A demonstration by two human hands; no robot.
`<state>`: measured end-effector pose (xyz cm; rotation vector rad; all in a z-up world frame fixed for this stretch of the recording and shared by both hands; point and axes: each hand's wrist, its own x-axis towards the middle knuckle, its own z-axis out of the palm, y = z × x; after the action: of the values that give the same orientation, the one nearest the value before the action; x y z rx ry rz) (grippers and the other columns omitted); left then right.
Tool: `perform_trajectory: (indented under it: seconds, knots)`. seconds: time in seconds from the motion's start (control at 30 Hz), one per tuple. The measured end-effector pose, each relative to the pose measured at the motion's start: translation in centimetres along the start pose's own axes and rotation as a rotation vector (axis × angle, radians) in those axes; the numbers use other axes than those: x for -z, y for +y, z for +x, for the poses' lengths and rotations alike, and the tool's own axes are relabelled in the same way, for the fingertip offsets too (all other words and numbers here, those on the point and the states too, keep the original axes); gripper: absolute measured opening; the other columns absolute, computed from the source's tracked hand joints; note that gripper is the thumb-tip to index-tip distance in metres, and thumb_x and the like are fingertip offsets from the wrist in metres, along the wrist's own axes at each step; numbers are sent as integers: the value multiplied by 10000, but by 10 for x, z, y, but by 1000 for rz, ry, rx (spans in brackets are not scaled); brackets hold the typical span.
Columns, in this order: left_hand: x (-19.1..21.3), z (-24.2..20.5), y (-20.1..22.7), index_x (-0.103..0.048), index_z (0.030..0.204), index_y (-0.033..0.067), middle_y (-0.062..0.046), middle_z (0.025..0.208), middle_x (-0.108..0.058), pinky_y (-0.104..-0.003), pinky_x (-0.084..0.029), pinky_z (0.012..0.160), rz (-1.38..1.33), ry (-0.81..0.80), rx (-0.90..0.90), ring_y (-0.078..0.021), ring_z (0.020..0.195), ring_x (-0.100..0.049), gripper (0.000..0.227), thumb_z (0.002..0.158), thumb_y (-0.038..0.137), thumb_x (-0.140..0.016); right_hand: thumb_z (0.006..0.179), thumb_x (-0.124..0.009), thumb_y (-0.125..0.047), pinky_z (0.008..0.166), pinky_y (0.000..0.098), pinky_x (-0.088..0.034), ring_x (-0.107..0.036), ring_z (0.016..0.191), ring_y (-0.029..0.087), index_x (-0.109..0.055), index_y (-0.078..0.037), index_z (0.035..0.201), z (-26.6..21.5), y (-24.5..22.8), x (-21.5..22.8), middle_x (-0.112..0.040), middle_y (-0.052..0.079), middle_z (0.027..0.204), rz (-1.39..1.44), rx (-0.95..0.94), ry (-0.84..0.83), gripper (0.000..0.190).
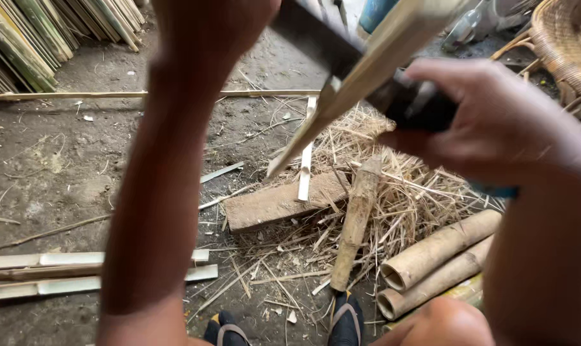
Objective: The person splits bamboo sections into thin strips using a machete and a wooden mallet. They position the bamboo on a wooden block, strike the machete with the mallet to split the material, and then separate the resulting strips by hand.
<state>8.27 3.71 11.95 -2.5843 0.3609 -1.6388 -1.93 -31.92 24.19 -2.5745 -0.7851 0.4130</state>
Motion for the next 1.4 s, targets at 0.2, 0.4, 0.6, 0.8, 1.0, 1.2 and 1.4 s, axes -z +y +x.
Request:
perform_trajectory:
  seconds: [0.2, 0.4, 0.6, 0.8, 1.0, 1.2, 1.4]
  knots:
    - [-85, -215, 37, -697, 1195, -22, -248, 1255, -656, -542, -352, 1117, -37, -870, 251, -384, 1243, -586, 644, 939, 491, -405, 886, -739, -232, 571, 318, -599, -659, 677, 164, -637, -86, 1198, 104, 60, -237, -711, 76, 882, 173, -127, -146, 359]
    - [-69, -219, 39, -515, 1493, 51, -180, 1588, -461, -433, -291, 1268, -604, -691, 824, -304, 1503, -387, 687, 855, 261, -661, 921, -721, -159, 615, 313, -582, -661, 714, 187, -613, 20, 1180, 141, 131, -314, -705, 110, 901, 328, -78, -255, 333]
    - [40, -126, 68, -205, 1585, 39, -130, 1674, -200, -442, -211, 1252, -778, -1051, 631, -280, 1548, -210, 1264, 645, 522, -898, 963, -677, -188, 493, 286, -481, -552, 597, 147, -615, 15, 1139, 109, 78, -245, -652, 71, 805, 412, -238, -61, 276]
    - [30, -140, 105, -160, 1606, -7, -274, 1664, -224, -555, -278, 1257, -1179, -422, 474, -383, 1560, -255, 1311, 688, 459, -972, 932, -633, -116, 506, 332, -526, -613, 620, 193, -566, -3, 1165, 114, 73, -248, -657, 123, 805, 243, -353, -54, 268]
    - [-10, -164, 160, -757, 1269, 109, -114, 1041, -792, -355, -653, 643, -1117, -620, 1254, -236, 744, -706, 500, 868, 405, -801, 932, -648, -113, 556, 361, -526, -679, 688, 244, -580, 35, 1110, 122, 74, -333, -705, 195, 859, 244, -386, -140, 241]
    - [-9, -93, 161, -487, 1446, 76, -118, 1253, -710, -375, -667, 933, -1079, -86, 521, -225, 1108, -744, 809, 892, 550, -837, 928, -683, -221, 470, 347, -532, -630, 581, 195, -614, -22, 1046, 106, 76, -248, -676, 92, 746, 399, -356, 115, 242]
    - [-13, -130, 169, -446, 1475, 107, -130, 1264, -667, -255, -639, 607, -1237, -140, 816, -141, 897, -751, 709, 855, 214, -774, 913, -606, -84, 487, 309, -494, -608, 612, 201, -650, 8, 1015, 106, 81, -333, -718, 154, 819, 258, -395, -173, 145]
